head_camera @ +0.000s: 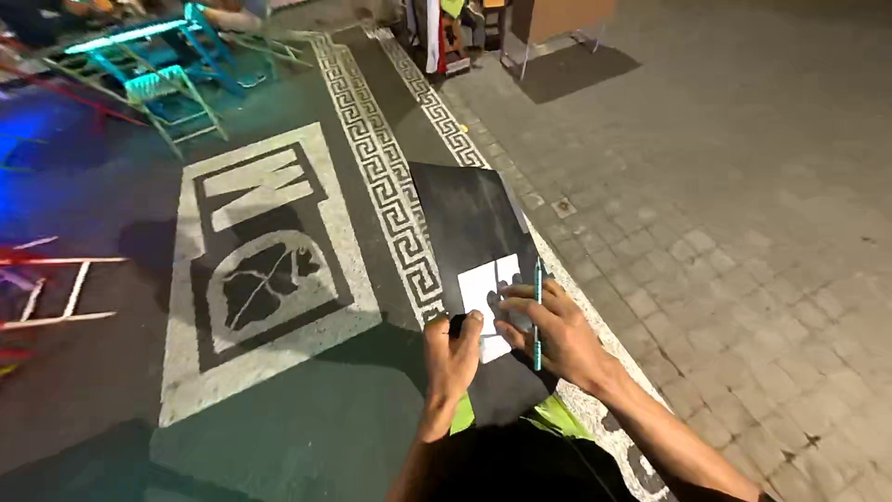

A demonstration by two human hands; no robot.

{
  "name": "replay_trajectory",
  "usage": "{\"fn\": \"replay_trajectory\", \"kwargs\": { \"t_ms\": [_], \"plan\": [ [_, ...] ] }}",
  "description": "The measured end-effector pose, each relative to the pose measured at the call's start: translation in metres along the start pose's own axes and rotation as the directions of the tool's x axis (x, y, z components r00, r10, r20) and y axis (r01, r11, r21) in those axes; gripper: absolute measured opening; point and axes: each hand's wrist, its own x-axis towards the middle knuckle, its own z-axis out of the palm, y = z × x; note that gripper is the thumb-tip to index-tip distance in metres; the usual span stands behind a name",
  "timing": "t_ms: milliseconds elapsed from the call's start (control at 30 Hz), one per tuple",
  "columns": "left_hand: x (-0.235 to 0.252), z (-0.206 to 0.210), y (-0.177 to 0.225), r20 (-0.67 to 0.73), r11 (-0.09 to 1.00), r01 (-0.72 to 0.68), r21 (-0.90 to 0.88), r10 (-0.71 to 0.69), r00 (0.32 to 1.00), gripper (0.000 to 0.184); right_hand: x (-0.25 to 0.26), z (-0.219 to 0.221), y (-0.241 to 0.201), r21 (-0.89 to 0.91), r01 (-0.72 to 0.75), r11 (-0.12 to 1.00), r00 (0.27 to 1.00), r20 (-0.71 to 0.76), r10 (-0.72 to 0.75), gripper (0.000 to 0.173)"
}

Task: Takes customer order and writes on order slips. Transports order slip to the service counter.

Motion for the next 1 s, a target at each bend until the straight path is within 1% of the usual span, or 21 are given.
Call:
{"fn": "replay_trajectory", "kwargs": {
  "t_ms": [67, 133, 233, 300, 367, 400, 467, 533, 567, 600, 633, 667, 700, 733, 767, 800, 833, 900, 933, 1000],
  "plan": [
    [0.07, 0.022, -0.002, 0.017, 0.995, 0.095, 0.002, -0.095, 0.995, 0.015, 0.051, 0.0, 0.044, -0.046, -0.01, 0.999, 0.998, 0.055, 0.013, 0.032],
    [0.135, 0.047, -0.003, 0.085, 0.984, 0.176, -0.034, -0.172, 0.981, 0.009, 0.097, -0.007, 0.084, -0.064, -0.006, 0.998, 0.992, 0.123, 0.014, 0.035],
    [0.234, 0.094, -0.028, 0.208, 0.979, 0.184, -0.093, -0.161, 0.965, 0.013, 0.163, -0.013, 0.156, -0.041, 0.018, 0.999, 0.977, 0.213, -0.009, 0.042],
    [0.296, 0.128, -0.051, 0.256, 0.974, 0.207, -0.094, -0.177, 0.95, 0.018, 0.199, -0.013, 0.219, -0.005, 0.003, 1.0, 0.968, 0.251, -0.002, 0.046],
    [0.357, 0.168, -0.08, 0.26, 0.966, 0.235, -0.112, -0.199, 0.945, 0.02, 0.23, -0.007, 0.294, -0.004, 0.034, 0.999, 0.97, 0.242, -0.032, 0.045],
    [0.389, 0.191, -0.098, 0.249, 0.964, 0.239, -0.118, -0.204, 0.947, 0.02, 0.244, -0.001, 0.335, -0.033, 0.065, 0.997, 0.972, 0.228, -0.056, 0.047],
    [0.457, 0.24, -0.137, 0.223, 0.961, 0.252, -0.111, -0.224, 0.949, 0.022, 0.273, 0.014, 0.42, -0.115, 0.11, 0.987, 0.972, 0.221, -0.082, 0.058],
    [0.526, 0.3, -0.187, 0.216, 0.961, 0.238, -0.138, -0.205, 0.955, 0.024, 0.298, 0.03, 0.512, -0.176, 0.109, 0.978, 0.968, 0.241, -0.064, 0.072],
    [0.56, 0.33, -0.216, 0.22, 0.963, 0.219, -0.154, -0.183, 0.958, 0.023, 0.307, 0.04, 0.561, -0.185, 0.094, 0.978, 0.971, 0.234, -0.049, 0.074],
    [0.595, 0.359, -0.243, 0.215, 0.967, 0.191, -0.169, -0.153, 0.965, 0.022, 0.32, 0.052, 0.612, -0.178, 0.087, 0.98, 0.977, 0.206, -0.049, 0.074],
    [0.633, 0.387, -0.263, 0.196, 0.969, 0.169, -0.182, -0.133, 0.971, 0.02, 0.344, 0.062, 0.663, -0.161, 0.089, 0.983, 0.984, 0.165, -0.062, 0.069],
    [0.671, 0.41, -0.277, 0.178, 0.967, 0.18, -0.182, -0.148, 0.973, 0.019, 0.373, 0.072, 0.709, -0.132, 0.082, 0.988, 0.992, 0.106, -0.068, 0.059],
    [0.703, 0.428, -0.287, 0.169, 0.963, 0.215, -0.161, -0.188, 0.968, 0.018, 0.4, 0.08, 0.742, -0.098, 0.055, 0.994, 0.998, 0.049, -0.05, 0.05],
    [0.733, 0.444, -0.294, 0.162, 0.959, 0.247, -0.139, -0.224, 0.961, 0.019, 0.428, 0.084, 0.768, -0.08, 0.013, 0.997, 1.0, 0.016, -0.011, 0.043],
    [0.764, 0.46, -0.297, 0.162, 0.953, 0.274, -0.13, -0.252, 0.954, 0.02, 0.459, 0.083, 0.789, -0.096, -0.04, 0.995, 0.999, 0.019, 0.042, 0.036],
    [0.796, 0.474, -0.299, 0.169, 0.947, 0.295, -0.13, -0.272, 0.947, 0.021, 0.489, 0.081, 0.806, -0.132, -0.112, 0.985, 0.992, 0.05, 0.12, 0.029],
    [0.83, 0.49, -0.3, 0.18, 0.943, 0.304, -0.134, -0.279, 0.943, 0.021, 0.52, 0.081, 0.821, -0.163, -0.191, 0.968, 0.977, 0.069, 0.204, 0.027],
    [0.898, 0.525, -0.305, 0.203, 0.925, 0.326, -0.194, -0.287, 0.936, 0.018, 0.577, 0.09, 0.859, -0.201, -0.321, 0.925, 0.943, 0.02, 0.332, 0.03],
    [0.93, 0.545, -0.31, 0.209, 0.909, 0.342, -0.237, -0.296, 0.932, 0.016, 0.601, 0.099, 0.884, -0.193, -0.355, 0.915, 0.934, -0.038, 0.355, 0.032],
    [0.99, 0.588, -0.326, 0.195, 0.873, 0.381, -0.304, -0.335, 0.922, 0.014, 0.634, 0.126, 0.947, -0.143, -0.357, 0.923, 0.926, -0.182, 0.33, 0.035]
  ]
}}
